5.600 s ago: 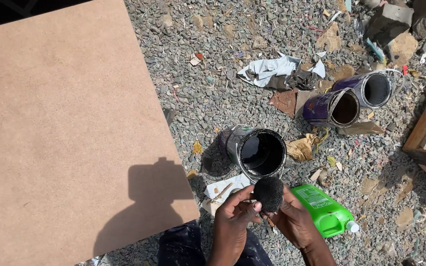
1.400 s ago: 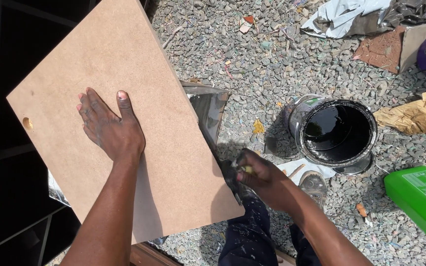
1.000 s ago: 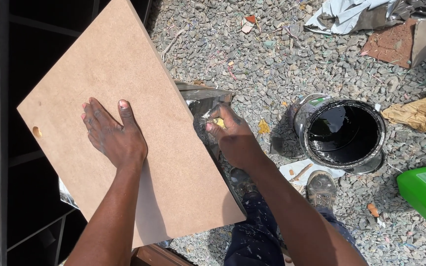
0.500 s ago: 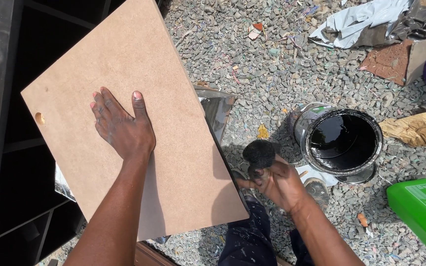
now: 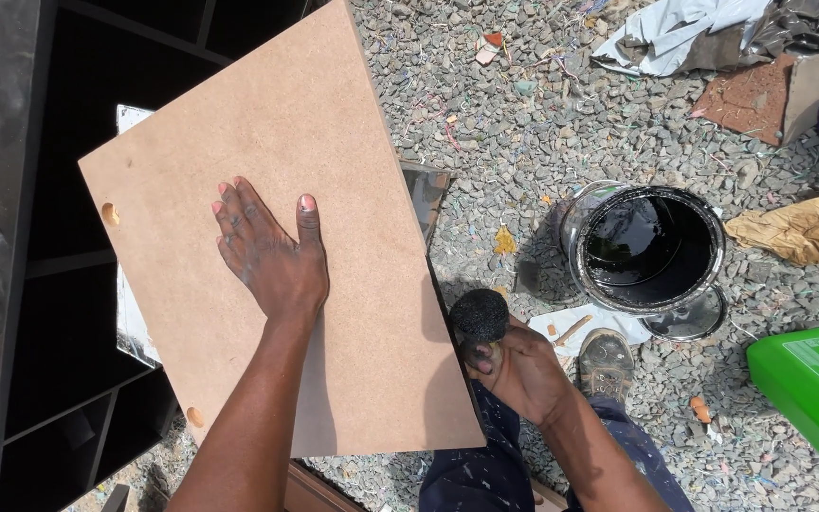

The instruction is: The person paints the edges and then the surface of a square wooden furniture component with black paint using a handheld applicator.

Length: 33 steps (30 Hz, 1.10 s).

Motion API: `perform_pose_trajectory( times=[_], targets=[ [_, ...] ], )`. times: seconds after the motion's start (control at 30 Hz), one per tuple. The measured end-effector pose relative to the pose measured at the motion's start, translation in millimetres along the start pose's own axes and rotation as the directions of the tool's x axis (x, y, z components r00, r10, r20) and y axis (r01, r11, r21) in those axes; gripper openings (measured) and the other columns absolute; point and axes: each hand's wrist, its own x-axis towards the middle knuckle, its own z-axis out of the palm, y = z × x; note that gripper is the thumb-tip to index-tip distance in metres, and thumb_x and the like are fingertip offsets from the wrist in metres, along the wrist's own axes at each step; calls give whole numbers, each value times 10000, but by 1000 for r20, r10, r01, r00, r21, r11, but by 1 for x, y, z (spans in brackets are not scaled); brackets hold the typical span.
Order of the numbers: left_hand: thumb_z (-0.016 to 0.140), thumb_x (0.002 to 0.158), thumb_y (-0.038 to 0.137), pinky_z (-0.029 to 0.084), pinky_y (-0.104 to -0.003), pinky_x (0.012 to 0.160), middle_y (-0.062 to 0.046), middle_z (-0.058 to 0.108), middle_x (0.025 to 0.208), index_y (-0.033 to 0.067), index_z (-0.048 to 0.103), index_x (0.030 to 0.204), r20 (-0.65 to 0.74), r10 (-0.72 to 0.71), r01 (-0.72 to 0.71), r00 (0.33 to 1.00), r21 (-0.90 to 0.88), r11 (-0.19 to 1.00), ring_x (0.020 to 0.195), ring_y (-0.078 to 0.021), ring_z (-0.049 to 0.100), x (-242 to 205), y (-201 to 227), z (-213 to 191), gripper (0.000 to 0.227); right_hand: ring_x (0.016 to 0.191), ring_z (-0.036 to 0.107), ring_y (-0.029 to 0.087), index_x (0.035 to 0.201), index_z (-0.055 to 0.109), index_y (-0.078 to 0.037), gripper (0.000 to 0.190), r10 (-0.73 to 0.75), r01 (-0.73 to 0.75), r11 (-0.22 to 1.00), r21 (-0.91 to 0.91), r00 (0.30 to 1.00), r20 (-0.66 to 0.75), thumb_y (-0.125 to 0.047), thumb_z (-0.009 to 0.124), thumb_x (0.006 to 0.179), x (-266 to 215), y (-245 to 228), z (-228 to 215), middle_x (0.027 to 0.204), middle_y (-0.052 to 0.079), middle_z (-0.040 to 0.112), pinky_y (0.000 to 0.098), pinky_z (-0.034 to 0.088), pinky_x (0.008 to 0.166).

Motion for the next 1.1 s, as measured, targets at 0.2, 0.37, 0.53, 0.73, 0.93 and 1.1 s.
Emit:
perform_pose_trajectory(
  times=[0.2, 0.37, 0.53, 0.73, 0.93, 1.1],
  targets=[
    [319, 990, 727, 35, -581, 1251, -143, 170, 1729, 84, 203, 1643, -166, 105, -112, 981, -34, 993, 1600, -332, 76, -6, -8, 21, 924, 684, 636, 188, 1540, 453, -84, 590, 144, -97, 928, -361, 984, 104, -101, 570, 962, -4, -17, -3, 820, 54, 684, 417, 531, 752],
    [335, 994, 731, 73, -580, 1240, -142, 206, 1713, 87, 227, 1630, -176, 121, -123, 977, -2, 992, 1584, -354, 130, 3, -6, 20, 911, 829, 720, 170, 1147, 641, -86, 360, 305, -206, 862, -463, 941, 149, -325, 753, 903, 24, -30, 17, 1029, 46, 719, 312, 637, 654],
    [415, 1004, 686, 336, -549, 922, -99, 395, 1147, 82, 437, 1129, -353, 246, -228, 903, 90, 969, 1084, -317, 393, 63, -4, 9, 617, 624, 485, 136, 1133, 625, -19, 159, 211, -212, 828, -518, 975, -62, -78, 582, 993, -53, 0, -44, 810, 21, 531, 289, 464, 608],
    [290, 990, 741, 123, -627, 1193, -240, 273, 1599, -15, 324, 1550, -277, 163, -178, 947, -28, 984, 1506, -386, 276, 69, 8, 7, 942, 573, 431, 182, 1045, 553, -92, 309, -225, -155, 625, -765, 903, -367, -325, 689, 896, -45, -5, 59, 700, 72, 553, 334, 372, 560],
    [358, 978, 748, 56, -654, 1199, -294, 211, 1652, -7, 263, 1593, -200, 137, -142, 970, -13, 990, 1551, -416, 130, 72, 7, 7, 979, 838, 504, 176, 1100, 494, -133, 291, -520, 214, -32, -976, 831, 199, -400, 535, 991, 103, -92, 199, 924, 37, 584, 348, 428, 699],
    [382, 1036, 720, 13, -774, 1146, -332, 189, 1517, 6, 218, 1569, -110, 111, -114, 988, -18, 993, 1504, -544, 160, 72, 15, -7, 906, 946, 624, 172, 1236, 526, -183, 292, -269, -58, 19, -998, 961, -61, -365, 518, 1008, 6, -45, 115, 1207, 38, 664, 320, 559, 787]
  ],
)
